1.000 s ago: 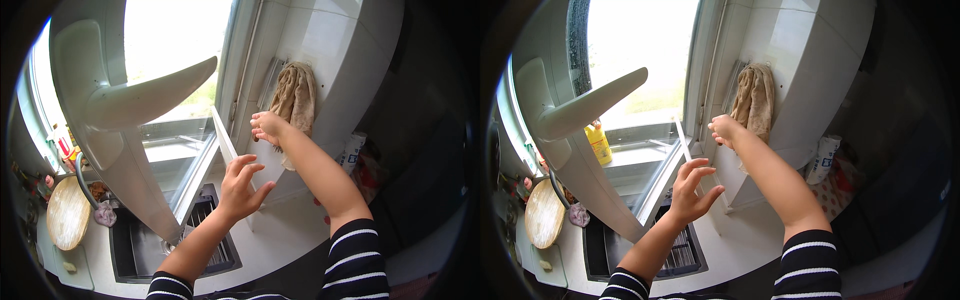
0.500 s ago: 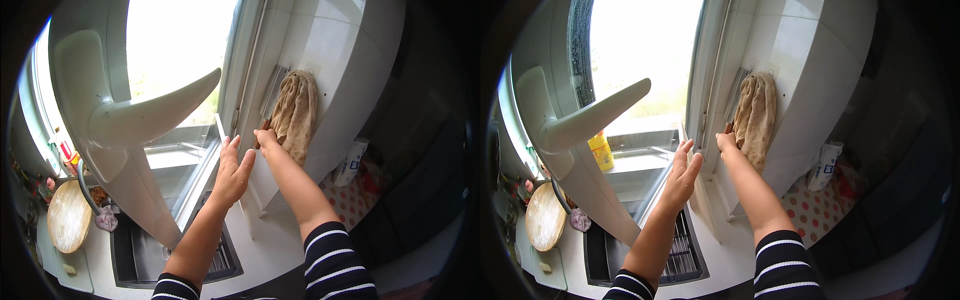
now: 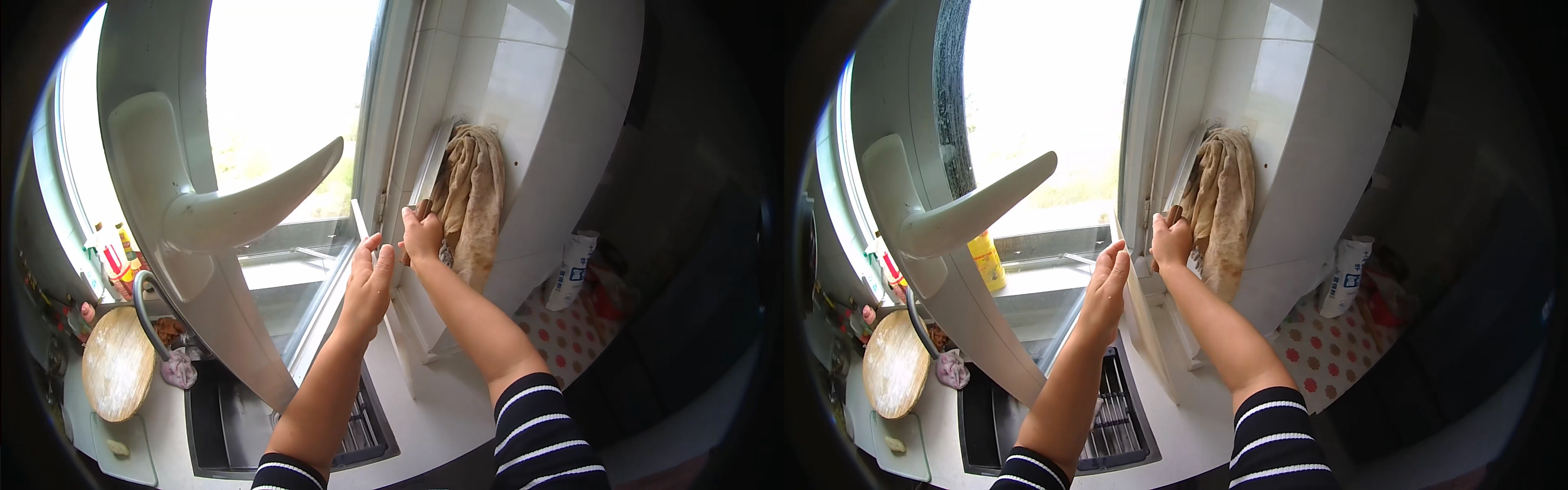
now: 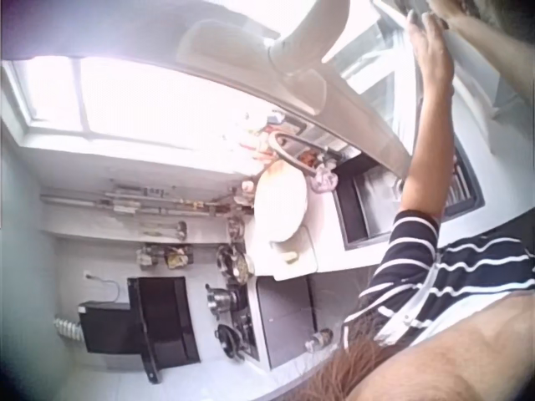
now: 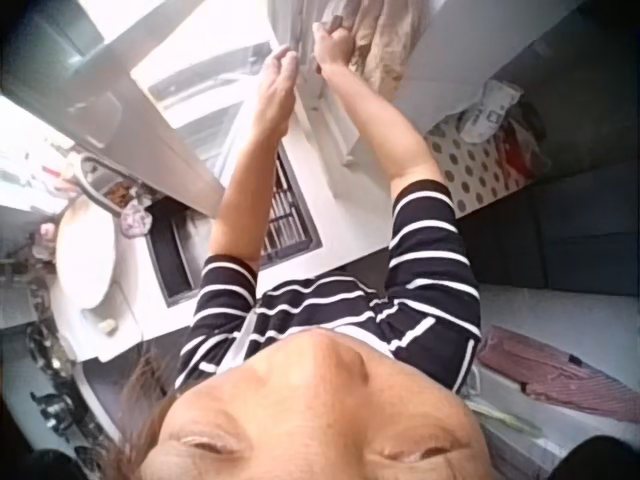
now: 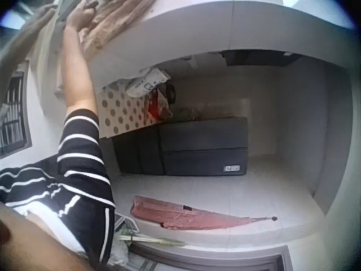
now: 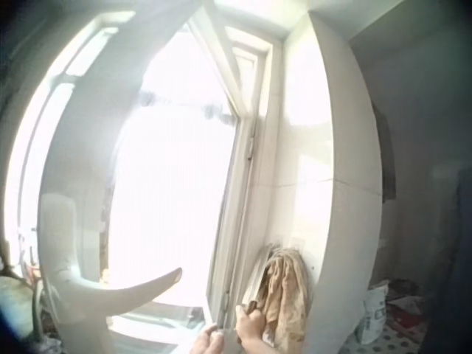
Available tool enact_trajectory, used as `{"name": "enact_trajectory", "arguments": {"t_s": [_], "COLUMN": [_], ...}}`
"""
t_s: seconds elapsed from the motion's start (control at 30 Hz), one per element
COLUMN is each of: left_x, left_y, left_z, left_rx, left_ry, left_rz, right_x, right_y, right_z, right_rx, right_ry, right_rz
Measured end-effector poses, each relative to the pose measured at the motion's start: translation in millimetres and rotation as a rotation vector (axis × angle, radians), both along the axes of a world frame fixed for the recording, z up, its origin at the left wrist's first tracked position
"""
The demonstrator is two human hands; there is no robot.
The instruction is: The person kneads a piece of dough on a glass cutting board, periodically taking it from a bowl, and later retrieves a wooden board and a cleaver.
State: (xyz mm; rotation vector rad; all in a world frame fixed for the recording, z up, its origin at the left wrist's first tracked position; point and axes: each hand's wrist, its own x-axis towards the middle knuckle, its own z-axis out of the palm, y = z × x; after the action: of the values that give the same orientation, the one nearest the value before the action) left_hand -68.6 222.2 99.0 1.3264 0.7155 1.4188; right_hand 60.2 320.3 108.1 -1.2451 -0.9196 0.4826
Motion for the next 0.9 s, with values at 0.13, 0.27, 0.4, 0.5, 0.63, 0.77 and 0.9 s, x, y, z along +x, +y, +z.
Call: {"name": "enact_trajectory", "arguments": {"t_s": [0.13,0.27,0.4,0.5,0.63,0.77,0.9], "left_x": [6.2,9.8,8.2,2.1,7.4,17.9,44.5], "left_y": [-5.0,-8.6,-0.4,-4.1,-8.3,-1.4,8.3], "left_z": [7.5,10.4,3.2,7.4,9.9,5.8,-1.2], "left_rx": [-0.007,-0.081,-0.078,-0.11,-0.119,-0.063,0.155], "left_ry": [-0.034,-0.174,-0.225,-0.229,-0.246,-0.175,0.158], "left_rz": [-0.039,-0.12,-0.135,-0.129,-0.103,-0.137,-0.118], "right_x": [1.0,1.3,-4.7,-12.0,-11.6,-5.4,23.2], "right_y": [-9.6,-28.0,-42.3,-55.0,-59.5,-83.2,-135.0], "right_z": [13.5,24.6,45.3,67.7,85.0,93.4,111.0], "right_rx": [-0.045,-0.094,-0.116,-0.148,-0.107,0.0,0.079], "right_ry": [0.028,0.1,0.207,0.244,0.175,-0.025,-0.065], "right_rz": [0.047,0.126,0.168,0.236,0.276,0.241,0.282]}}
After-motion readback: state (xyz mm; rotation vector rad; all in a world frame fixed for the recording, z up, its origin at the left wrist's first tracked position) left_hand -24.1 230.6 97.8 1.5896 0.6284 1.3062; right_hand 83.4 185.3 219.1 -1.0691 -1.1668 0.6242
